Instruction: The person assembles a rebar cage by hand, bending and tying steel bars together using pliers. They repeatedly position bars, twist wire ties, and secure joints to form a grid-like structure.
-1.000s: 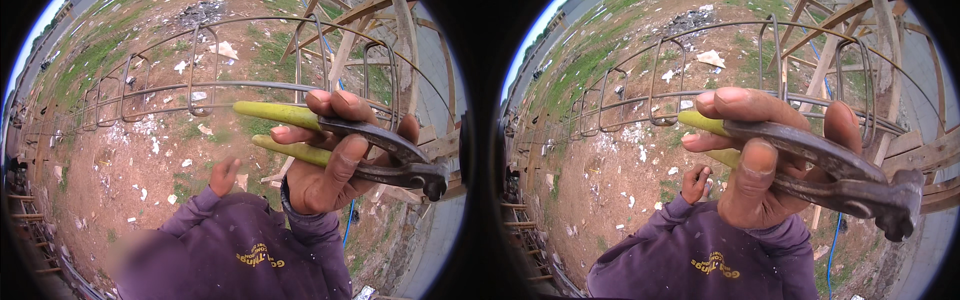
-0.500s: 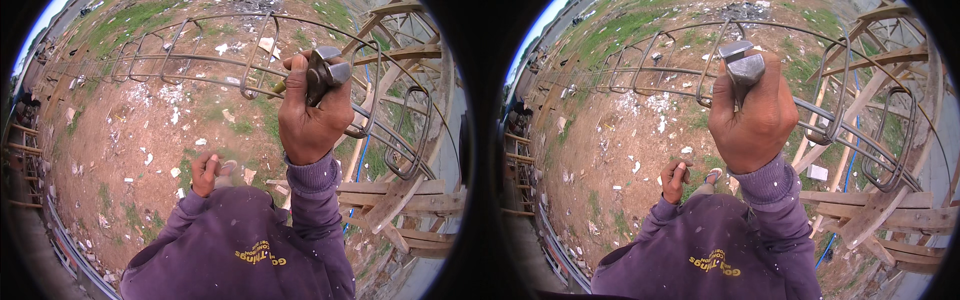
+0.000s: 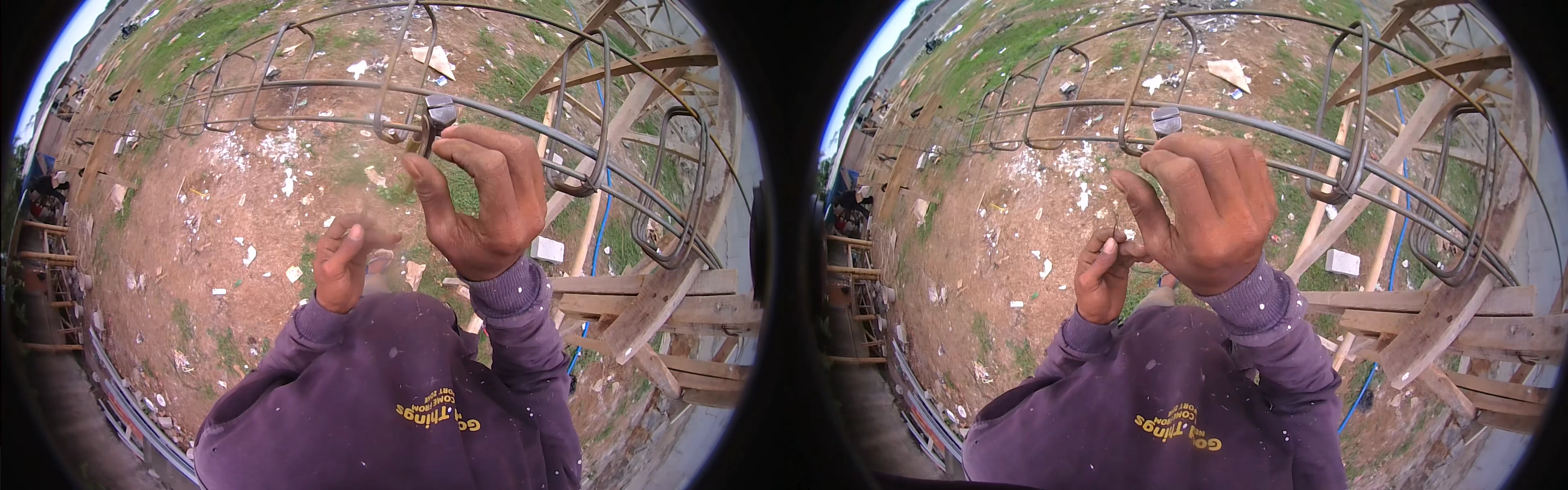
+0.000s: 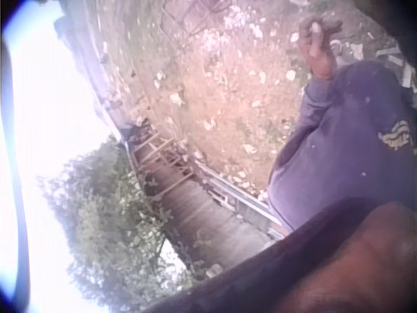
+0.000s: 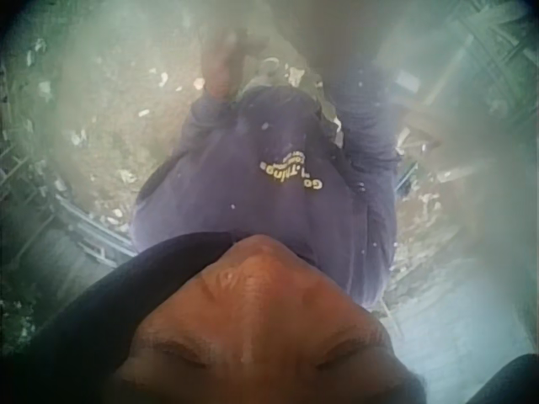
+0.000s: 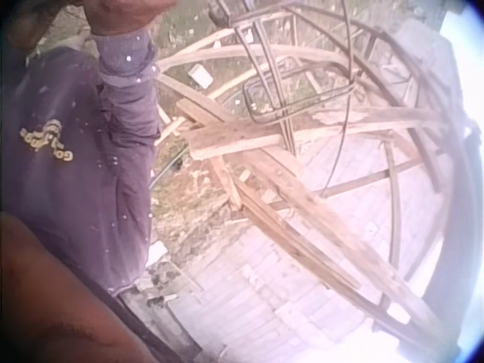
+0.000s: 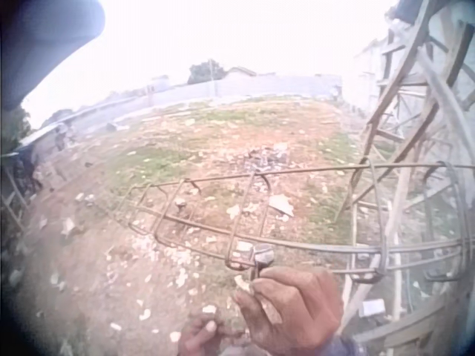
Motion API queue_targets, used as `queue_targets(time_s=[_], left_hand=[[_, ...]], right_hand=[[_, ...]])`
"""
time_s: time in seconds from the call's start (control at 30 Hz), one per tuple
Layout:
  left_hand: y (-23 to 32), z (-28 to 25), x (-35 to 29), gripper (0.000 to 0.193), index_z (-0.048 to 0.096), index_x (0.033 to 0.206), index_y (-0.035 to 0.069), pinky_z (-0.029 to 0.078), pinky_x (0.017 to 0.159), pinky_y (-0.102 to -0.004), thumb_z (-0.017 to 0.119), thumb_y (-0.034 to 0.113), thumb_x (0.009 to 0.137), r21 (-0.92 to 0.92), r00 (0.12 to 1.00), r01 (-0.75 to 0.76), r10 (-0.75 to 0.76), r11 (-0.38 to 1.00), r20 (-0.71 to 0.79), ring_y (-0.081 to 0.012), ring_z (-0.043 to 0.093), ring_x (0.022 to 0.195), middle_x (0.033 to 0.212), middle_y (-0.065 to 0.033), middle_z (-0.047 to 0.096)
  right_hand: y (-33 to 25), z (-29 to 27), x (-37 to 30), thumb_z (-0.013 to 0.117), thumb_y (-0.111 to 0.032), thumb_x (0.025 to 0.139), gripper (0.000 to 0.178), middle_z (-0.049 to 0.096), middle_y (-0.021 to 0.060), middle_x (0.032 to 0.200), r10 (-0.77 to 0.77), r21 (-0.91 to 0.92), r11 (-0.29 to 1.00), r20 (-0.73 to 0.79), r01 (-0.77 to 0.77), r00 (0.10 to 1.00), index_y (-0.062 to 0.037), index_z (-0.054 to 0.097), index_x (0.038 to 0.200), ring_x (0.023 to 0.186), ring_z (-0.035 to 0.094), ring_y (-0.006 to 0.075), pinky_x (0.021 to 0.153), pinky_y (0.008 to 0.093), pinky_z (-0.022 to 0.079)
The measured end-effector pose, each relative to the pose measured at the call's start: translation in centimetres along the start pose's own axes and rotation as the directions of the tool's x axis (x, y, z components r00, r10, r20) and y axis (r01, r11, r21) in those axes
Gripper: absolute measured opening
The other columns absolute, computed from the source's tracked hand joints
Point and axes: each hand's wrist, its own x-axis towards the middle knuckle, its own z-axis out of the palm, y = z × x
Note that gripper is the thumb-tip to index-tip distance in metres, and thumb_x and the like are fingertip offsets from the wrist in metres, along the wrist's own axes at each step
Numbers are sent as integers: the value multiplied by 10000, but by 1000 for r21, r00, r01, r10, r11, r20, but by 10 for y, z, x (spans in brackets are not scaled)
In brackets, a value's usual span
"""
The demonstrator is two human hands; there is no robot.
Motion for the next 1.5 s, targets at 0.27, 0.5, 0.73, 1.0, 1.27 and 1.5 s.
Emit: queue_targets(time_s=[0.27,0.5,0.73,1.0,1.27,1.5], left_hand=[[-4,13,-6,147,554,1169,90,460,1030,-470,497,137,1042,-99,983,-175,180,980,45,-315,577,1267,1229,-186,653],[2,29,-9,370,591,1259,-78,526,964,-462,552,211,1031,310,905,-426,405,850,131,-359,682,1101,1207,-248,672],[46,56,-3,369,669,1002,-49,611,836,-451,479,258,1075,112,950,-292,275,950,147,-337,747,871,922,-212,736],[148,117,68,399,662,693,-20,482,577,-312,696,283,949,544,403,-375,-396,751,825,-174,635,576,579,-72,614],[160,203,191,448,690,1046,-14,530,775,-340,541,408,1041,286,317,-717,-69,636,946,-184,669,864,966,-98,699],[111,244,286,606,694,1157,-16,566,828,-388,564,552,989,63,64,-998,46,8,997,-217,700,964,927,-107,730]], right_hand=[[-34,-36,-115,725,-98,874,227,685,138,779,371,152,625,805,-766,463,-39,685,1091,683,689,264,605,367,526],[-55,-60,-121,700,-35,854,233,712,158,829,443,80,804,582,-590,682,-31,695,1087,714,716,305,595,371,551],[-55,-77,-117,731,-86,844,231,688,88,762,357,148,878,433,-456,828,-50,711,1072,611,663,258,540,350,520],[-52,-113,-53,715,-99,786,227,574,22,666,197,75,964,435,-253,878,-67,734,1010,558,579,180,480,329,443],[-19,-138,69,816,-35,699,241,603,34,685,150,-488,873,234,-18,961,-26,758,932,558,483,168,508,292,382],[16,-140,154,676,-110,830,205,672,206,832,597,-710,690,451,-138,664,30,709,975,746,659,333,654,405,515]])
